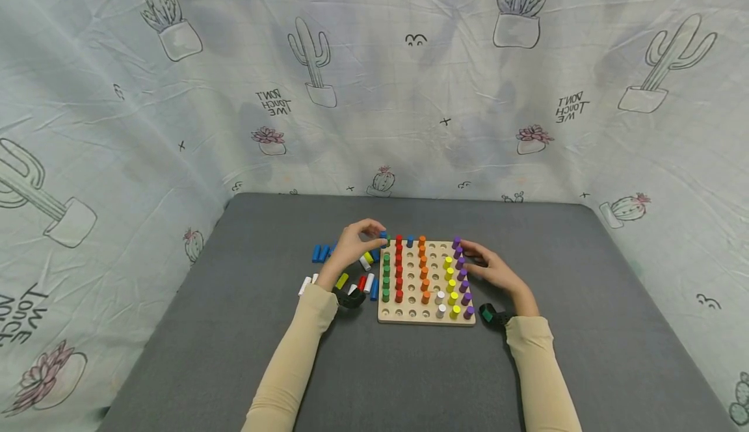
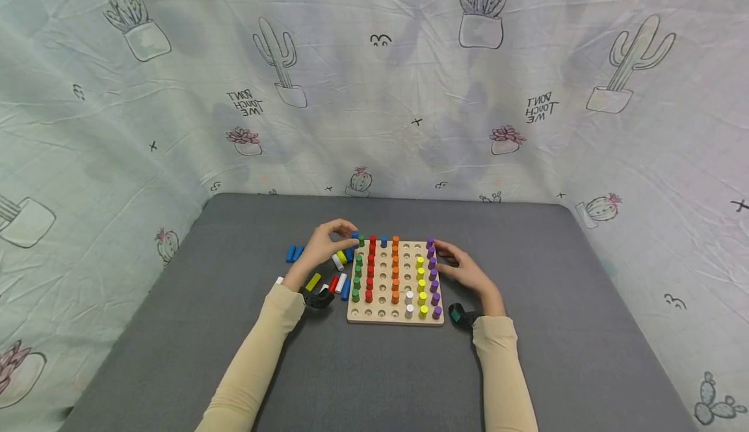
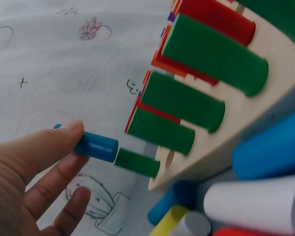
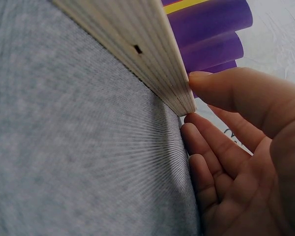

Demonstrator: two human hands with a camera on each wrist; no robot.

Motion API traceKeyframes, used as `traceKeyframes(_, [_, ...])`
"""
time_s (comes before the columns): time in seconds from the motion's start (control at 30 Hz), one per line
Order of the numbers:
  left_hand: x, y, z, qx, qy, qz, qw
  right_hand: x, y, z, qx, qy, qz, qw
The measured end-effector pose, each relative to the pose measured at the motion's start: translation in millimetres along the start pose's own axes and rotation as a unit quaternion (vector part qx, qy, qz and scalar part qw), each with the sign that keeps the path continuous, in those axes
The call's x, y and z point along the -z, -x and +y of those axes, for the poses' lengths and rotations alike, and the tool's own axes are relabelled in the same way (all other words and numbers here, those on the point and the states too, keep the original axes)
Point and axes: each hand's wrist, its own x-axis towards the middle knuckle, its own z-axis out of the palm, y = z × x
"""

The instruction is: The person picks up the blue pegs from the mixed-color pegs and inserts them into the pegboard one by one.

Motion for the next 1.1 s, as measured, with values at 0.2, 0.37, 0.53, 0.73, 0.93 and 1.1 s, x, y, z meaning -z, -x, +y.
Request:
traceKeyframes(0.2, [-9.0,-0.1,9.4,0.000,0.004,-0.007,1.0000,0,2.6,1,0.001,-0.005,-0.006,1.0000])
traceKeyframes(0.37, [-14.6,-0.3,17.5,0.006,0.005,-0.012,0.9999,0,4.4,0,0.001,-0.003,-0.009,1.0000])
traceKeyframes(0.53, [-21.1,-1.3,23.8,-0.004,-0.019,-0.018,0.9996,0,6.0,-3,-0.002,-0.006,-0.008,0.9999])
traceKeyframes(0.73, [-29.6,-1.6,31.3,-0.014,-0.043,-0.031,0.9985,0,7.3,-3,0.002,-0.001,-0.010,0.9999])
traceKeyframes(0.93, [-36.8,-3.8,35.2,-0.021,-0.060,-0.041,0.9971,1,8.4,-5,0.003,-0.002,-0.014,0.9999])
traceKeyframes(1.1, [-41.7,-5.0,36.4,-0.025,-0.079,-0.052,0.9952,0,8.4,-4,0.003,-0.003,-0.012,0.9999])
